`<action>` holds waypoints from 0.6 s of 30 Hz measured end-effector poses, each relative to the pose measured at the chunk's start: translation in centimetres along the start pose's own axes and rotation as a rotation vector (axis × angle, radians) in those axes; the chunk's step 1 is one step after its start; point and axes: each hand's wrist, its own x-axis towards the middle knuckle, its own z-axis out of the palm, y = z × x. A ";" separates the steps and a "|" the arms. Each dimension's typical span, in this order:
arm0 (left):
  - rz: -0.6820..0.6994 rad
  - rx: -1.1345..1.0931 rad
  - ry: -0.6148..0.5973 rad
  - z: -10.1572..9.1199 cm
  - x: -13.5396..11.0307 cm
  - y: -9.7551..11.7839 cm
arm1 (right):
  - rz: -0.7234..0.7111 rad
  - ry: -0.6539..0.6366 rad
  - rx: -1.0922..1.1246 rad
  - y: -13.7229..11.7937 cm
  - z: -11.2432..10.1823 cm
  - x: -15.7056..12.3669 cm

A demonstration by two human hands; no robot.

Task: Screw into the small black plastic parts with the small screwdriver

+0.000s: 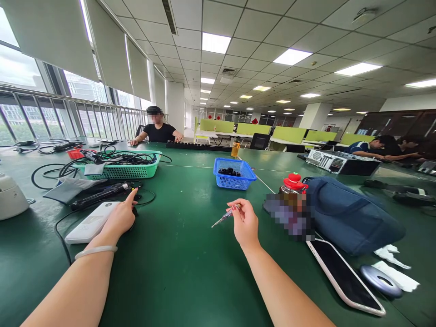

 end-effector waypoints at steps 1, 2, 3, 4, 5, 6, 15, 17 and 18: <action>-0.002 0.003 -0.007 0.0 0.0 0.0 | 0.001 0.000 0.000 0.0 0.0 0.0; -0.002 0.008 -0.013 0.0 0.0 0.0 | 0.003 -0.001 0.000 0.1 0.0 0.0; 0.002 0.016 -0.018 0.0 0.0 0.0 | 0.005 -0.003 0.001 0.1 0.0 0.0; 0.007 0.025 -0.019 0.0 0.0 0.0 | 0.006 -0.005 0.002 0.1 0.0 0.0; 0.012 0.035 -0.019 0.0 -0.1 0.1 | 0.008 -0.006 0.003 0.2 0.0 0.0; 0.015 0.046 -0.019 0.0 -0.1 0.1 | 0.008 -0.006 0.004 0.2 0.0 0.0; 0.055 0.098 0.023 0.2 0.1 0.0 | 0.004 -0.004 -0.002 0.1 -0.1 0.1; 0.066 0.098 0.028 0.2 0.1 0.0 | 0.005 -0.003 -0.002 0.2 -0.1 0.1; 0.067 0.099 0.022 0.2 0.0 0.0 | 0.005 -0.002 -0.001 0.2 -0.1 0.1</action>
